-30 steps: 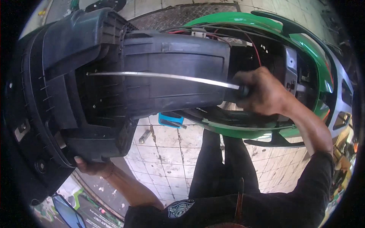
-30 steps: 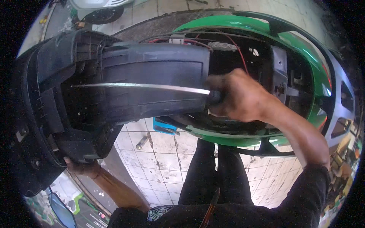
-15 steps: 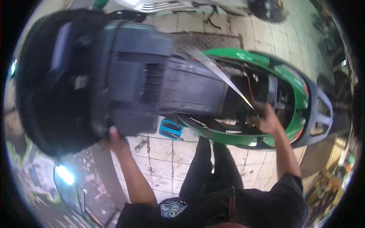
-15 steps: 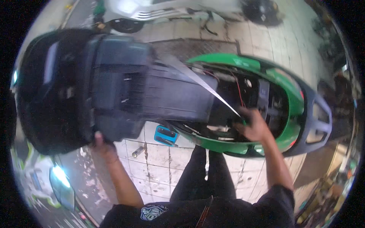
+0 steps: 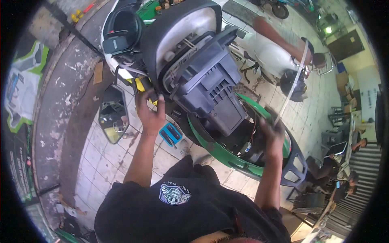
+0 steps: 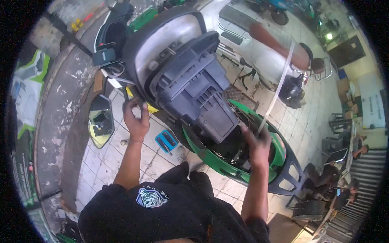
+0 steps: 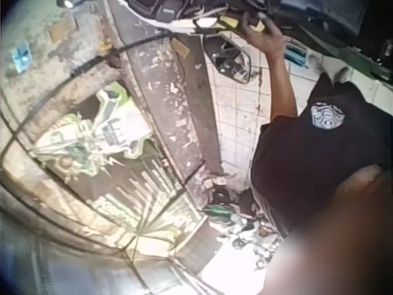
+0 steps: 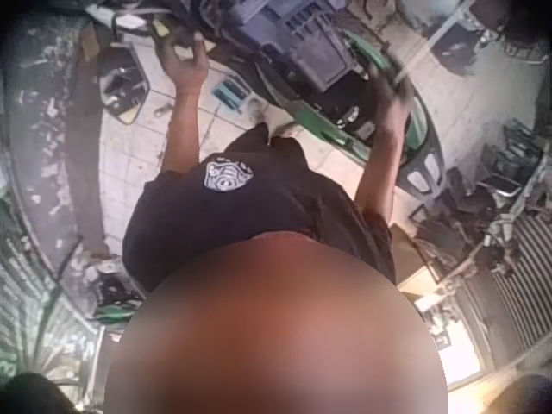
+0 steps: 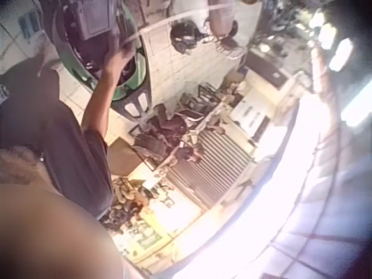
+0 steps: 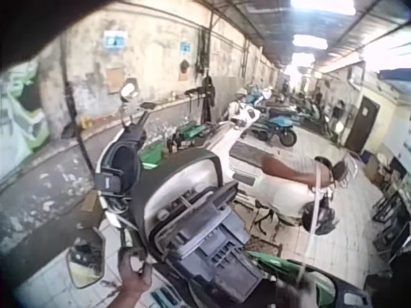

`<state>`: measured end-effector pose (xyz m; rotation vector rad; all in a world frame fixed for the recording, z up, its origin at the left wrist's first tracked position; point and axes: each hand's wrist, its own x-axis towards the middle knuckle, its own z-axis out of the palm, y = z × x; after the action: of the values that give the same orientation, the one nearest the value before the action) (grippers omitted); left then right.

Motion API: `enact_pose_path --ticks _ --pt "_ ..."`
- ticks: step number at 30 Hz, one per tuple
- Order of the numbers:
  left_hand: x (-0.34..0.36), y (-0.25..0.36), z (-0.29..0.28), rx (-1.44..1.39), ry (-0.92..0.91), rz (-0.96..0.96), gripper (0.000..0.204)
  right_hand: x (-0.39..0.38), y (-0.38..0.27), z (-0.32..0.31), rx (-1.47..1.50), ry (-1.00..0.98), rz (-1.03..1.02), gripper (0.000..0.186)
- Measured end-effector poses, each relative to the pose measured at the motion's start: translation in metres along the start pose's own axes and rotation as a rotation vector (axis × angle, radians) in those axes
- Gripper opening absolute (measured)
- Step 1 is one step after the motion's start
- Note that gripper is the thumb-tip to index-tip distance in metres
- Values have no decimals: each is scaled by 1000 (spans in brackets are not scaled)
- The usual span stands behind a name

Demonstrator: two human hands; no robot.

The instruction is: The person uses a screwdriver to loosen and remove screws from a black plastic component on a green scooter, lifts and sets aside the component, and then uses a socket tool to remove several bolts from the scooter's internal frame.

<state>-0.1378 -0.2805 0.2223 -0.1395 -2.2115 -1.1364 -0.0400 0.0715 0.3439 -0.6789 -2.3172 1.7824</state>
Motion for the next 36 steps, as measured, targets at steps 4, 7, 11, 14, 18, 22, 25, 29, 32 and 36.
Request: enact_pose_path --ticks 4,7,11,14,18,22,25,29,32,36 --pt "63 23 2 -48 128 66 68 53 -111 78 59 -121 -292 61" --pt "102 4 12 -179 -38 31 85 82 -163 130 -116 -162 -479 63" --pt "130 20 24 -252 -75 63 83 101 -184 152 -455 -126 -651 64" --pt "142 2 33 -495 -33 49 78 98 -186 155 -722 -125 -564 56" --pt "133 30 49 -686 17 85 74 75 -173 115 -760 -112 -558 47" --pt "128 104 39 -584 45 202 60 41 -116 15 -785 54 -478 37" --pt "138 140 32 -329 163 352 74 28 -27 -79 -559 106 -258 33" --pt "144 194 29 -457 93 211 69 -1 34 -140 -287 240 -40 24" --pt "130 211 43 -301 113 300 64 -2 62 -161 -299 281 -52 19" --pt "134 225 48 -457 74 341 53 4 104 -189 -302 247 -11 25"
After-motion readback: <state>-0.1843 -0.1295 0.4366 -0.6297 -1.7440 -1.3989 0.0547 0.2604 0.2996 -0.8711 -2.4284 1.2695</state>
